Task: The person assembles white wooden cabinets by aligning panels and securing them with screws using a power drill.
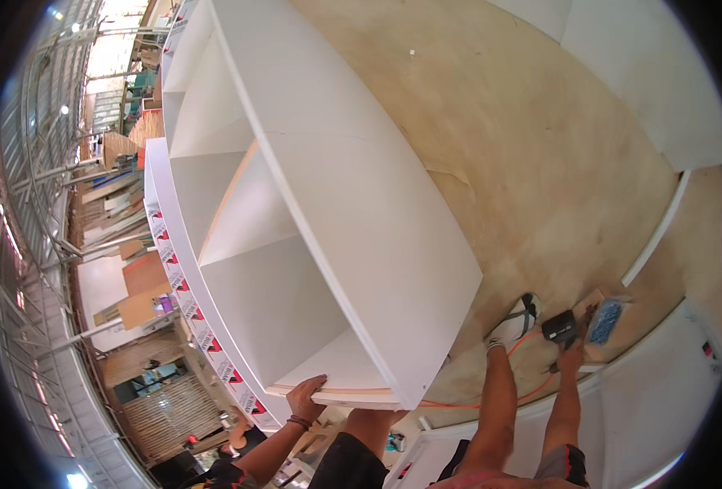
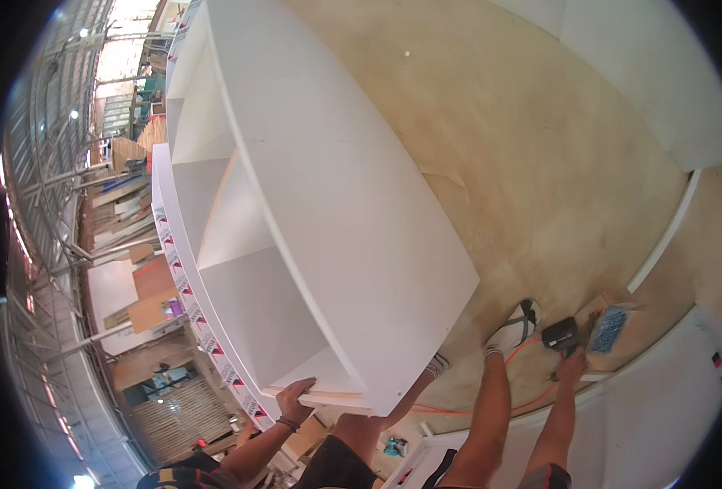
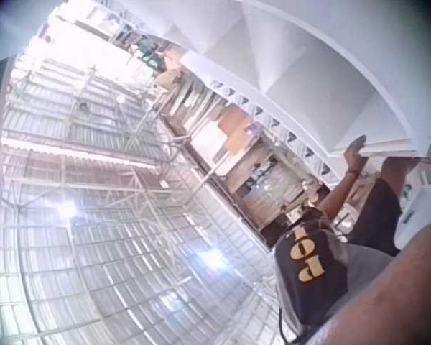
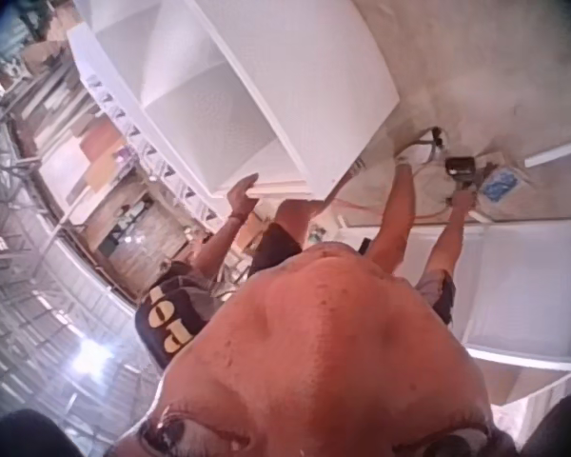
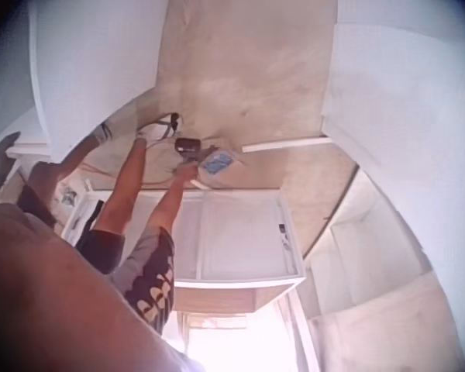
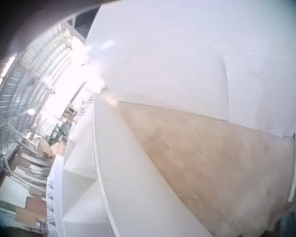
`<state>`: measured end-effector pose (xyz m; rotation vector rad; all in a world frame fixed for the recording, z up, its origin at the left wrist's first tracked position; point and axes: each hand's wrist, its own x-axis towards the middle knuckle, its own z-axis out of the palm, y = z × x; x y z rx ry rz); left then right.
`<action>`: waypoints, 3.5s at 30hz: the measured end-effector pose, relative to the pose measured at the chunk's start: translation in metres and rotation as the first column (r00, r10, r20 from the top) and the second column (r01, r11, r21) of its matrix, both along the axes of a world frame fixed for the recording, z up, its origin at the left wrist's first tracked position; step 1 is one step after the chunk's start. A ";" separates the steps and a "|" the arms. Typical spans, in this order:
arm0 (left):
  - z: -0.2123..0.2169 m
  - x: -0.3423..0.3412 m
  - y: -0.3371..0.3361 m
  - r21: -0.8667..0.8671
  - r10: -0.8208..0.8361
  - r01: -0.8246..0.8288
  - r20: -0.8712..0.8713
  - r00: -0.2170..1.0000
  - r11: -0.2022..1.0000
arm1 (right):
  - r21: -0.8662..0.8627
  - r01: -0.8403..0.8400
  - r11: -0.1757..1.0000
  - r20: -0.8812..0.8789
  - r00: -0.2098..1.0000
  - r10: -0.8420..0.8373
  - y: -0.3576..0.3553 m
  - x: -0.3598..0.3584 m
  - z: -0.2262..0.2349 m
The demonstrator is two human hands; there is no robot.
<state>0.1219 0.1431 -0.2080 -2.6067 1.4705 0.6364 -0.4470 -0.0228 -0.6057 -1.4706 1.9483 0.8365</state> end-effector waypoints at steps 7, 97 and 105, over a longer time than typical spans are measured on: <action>0.020 0.014 0.012 -0.078 0.040 -0.044 -0.047 0.998 0.996 | 0.107 0.061 0.992 0.693 0.711 -0.119 0.042 0.158 0.201; 0.037 -0.195 -0.193 0.323 -0.205 0.341 -0.390 0.898 0.883 | 0.714 0.538 0.448 0.370 0.253 -0.894 -0.308 0.157 0.444; 0.046 -0.204 -0.202 0.374 -0.280 0.432 -0.397 0.874 0.821 | 0.637 0.599 0.485 0.397 0.283 -0.873 -0.306 0.149 0.451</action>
